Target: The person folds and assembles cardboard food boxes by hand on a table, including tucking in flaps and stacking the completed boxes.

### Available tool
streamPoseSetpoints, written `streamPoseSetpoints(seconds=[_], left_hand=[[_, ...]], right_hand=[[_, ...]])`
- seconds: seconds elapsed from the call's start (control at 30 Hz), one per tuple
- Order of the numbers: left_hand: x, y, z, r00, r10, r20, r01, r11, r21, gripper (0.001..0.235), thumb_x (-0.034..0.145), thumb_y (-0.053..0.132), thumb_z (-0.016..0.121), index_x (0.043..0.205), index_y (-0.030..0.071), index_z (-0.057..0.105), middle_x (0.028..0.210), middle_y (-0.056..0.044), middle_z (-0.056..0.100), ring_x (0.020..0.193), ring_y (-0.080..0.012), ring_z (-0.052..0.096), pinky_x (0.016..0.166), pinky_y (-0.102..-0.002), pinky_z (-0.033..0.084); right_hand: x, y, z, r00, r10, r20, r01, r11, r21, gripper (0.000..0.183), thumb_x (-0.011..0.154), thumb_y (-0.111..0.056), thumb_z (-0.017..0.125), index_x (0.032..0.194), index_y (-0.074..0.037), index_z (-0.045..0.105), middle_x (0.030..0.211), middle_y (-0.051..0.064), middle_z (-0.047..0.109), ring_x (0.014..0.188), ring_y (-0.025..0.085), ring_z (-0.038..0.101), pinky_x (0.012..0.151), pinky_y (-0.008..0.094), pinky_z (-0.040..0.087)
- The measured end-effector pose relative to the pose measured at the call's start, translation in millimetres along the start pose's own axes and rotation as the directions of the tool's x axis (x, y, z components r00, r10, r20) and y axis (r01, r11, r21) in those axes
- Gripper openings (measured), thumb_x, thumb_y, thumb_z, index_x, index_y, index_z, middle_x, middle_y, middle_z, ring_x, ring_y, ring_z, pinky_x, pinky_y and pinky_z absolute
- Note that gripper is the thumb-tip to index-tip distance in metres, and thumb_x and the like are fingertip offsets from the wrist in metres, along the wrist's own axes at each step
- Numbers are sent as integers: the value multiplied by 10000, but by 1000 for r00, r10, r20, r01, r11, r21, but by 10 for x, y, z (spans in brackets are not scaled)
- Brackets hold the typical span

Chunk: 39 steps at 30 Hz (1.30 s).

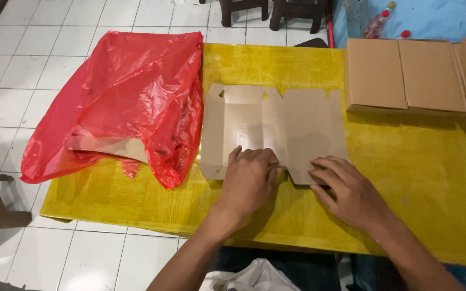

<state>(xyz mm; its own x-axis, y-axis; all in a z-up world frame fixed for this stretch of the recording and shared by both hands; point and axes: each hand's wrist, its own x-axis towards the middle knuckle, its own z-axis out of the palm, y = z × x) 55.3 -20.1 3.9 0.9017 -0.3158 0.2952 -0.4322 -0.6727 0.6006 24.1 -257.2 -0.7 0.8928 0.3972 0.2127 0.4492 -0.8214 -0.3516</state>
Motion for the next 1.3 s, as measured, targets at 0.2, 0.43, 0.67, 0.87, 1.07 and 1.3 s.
streamPoseSetpoints(seconds=[0.2, 0.43, 0.67, 0.87, 1.07, 1.3], left_hand=[[-75, 16, -64, 986, 79, 149, -99, 986, 135, 309, 848, 363, 802, 908, 69, 725, 1002, -135, 692, 1028, -359, 626, 977, -506, 425], [-62, 196, 81, 978, 201, 55, -207, 964, 166, 316, 753, 292, 788, 953, 63, 702, 996, -137, 658, 1005, -353, 613, 964, -490, 427], [72, 114, 376, 979, 183, 86, -199, 947, 250, 141, 885, 254, 706, 917, 117, 698, 928, -88, 691, 945, -313, 659, 923, -457, 451], [165, 80, 426, 990, 5, 144, -36, 976, 214, 173, 939, 261, 670, 950, 89, 680, 879, -118, 710, 893, -338, 667, 893, -475, 445], [267, 88, 380, 982, -85, 170, 61, 988, 140, 186, 914, 292, 670, 937, 109, 695, 829, -103, 748, 841, -330, 698, 888, -495, 429], [407, 117, 358, 904, -353, 243, 322, 934, 157, 372, 825, 461, 778, 930, 106, 734, 832, -116, 757, 835, -308, 716, 974, -437, 430]], right_hand=[[8, -39, 104, 992, -121, -38, 115, 984, -139, 227, 803, -101, 748, 1013, -15, 751, 1049, 112, 691, 1044, 307, 645, 888, 439, 531], [59, 3, 53, 994, -57, -92, 60, 997, 37, 236, 827, -67, 740, 1052, 0, 725, 1019, 141, 728, 964, 309, 695, 829, 395, 565], [135, 58, -67, 997, 76, -18, -73, 990, 121, 285, 813, -131, 773, 1072, -24, 720, 1022, 135, 740, 958, 308, 702, 832, 391, 570], [113, 155, -109, 993, 114, -32, -109, 986, 125, 264, 859, -117, 734, 1112, -45, 711, 1003, 138, 724, 960, 332, 665, 867, 422, 538], [72, 166, 9, 984, 148, -100, -142, 988, 67, 264, 871, -128, 719, 1118, -43, 680, 1008, 136, 707, 995, 333, 647, 902, 445, 504], [29, 166, 85, 969, 179, -170, -169, 983, 72, 280, 876, -96, 713, 1145, -28, 678, 1023, 133, 698, 1001, 303, 639, 935, 442, 491]])
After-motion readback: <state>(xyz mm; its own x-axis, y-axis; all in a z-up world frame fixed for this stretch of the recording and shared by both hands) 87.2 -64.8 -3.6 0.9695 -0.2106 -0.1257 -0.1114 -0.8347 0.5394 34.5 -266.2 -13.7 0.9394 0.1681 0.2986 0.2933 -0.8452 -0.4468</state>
